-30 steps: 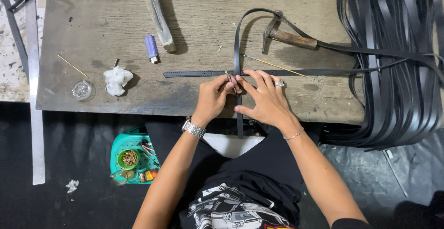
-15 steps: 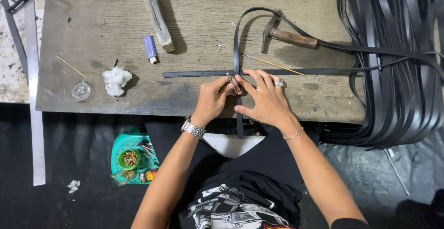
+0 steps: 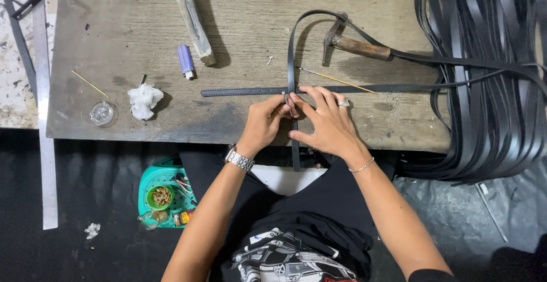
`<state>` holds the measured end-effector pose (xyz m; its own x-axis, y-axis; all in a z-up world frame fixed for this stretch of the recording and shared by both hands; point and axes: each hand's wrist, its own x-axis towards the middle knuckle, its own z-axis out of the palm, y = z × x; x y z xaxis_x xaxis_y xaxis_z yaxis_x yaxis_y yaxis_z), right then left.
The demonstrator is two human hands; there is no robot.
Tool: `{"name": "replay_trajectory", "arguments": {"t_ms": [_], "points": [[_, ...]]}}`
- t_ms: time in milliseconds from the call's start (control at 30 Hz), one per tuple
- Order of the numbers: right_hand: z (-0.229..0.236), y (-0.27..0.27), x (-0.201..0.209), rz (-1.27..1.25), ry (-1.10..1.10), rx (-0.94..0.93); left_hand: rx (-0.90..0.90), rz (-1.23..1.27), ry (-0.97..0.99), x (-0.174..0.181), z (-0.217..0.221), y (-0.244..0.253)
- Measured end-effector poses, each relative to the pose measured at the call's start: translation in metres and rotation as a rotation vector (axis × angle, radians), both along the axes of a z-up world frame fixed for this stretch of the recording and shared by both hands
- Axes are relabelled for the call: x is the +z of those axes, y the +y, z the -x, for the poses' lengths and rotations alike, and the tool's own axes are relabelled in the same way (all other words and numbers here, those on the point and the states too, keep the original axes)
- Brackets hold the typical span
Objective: Applying adhesive to leather straps and hammering them together to secure a joint.
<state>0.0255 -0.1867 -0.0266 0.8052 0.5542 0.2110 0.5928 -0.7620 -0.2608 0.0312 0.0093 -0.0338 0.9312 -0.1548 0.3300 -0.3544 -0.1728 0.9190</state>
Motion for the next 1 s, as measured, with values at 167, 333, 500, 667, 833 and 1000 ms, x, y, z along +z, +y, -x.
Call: {"name": "replay_trajectory", "arguments": {"t_ms": [167, 333, 500, 667, 833, 1000], "points": [[0.0, -0.001, 0.0, -0.001, 0.014, 0.005, -0.021, -0.005, 0.017, -0.003, -0.001, 0.001], [0.0, -0.001, 0.0, -0.001, 0.017, 0.003, -0.041, 0.01, 0.04, 0.001, -0.002, 0.001], [0.0, 0.0, 0.001, 0.0, 0.022, 0.003, -0.046, 0.008, 0.041, 0.002, -0.003, 0.002], [0.001, -0.001, 0.001, 0.005, 0.011, 0.007, -0.046, -0.039, 0.024, 0.0, -0.002, 0.003], [-0.002, -0.006, -0.016, -0.13, -0.073, 0.017, -0.066, -0.044, -0.006, -0.016, -0.002, 0.006], [-0.032, -0.039, -0.011, -0.426, -0.237, -0.095, -0.067, -0.028, -0.054, -0.01, -0.001, 0.003]]}}
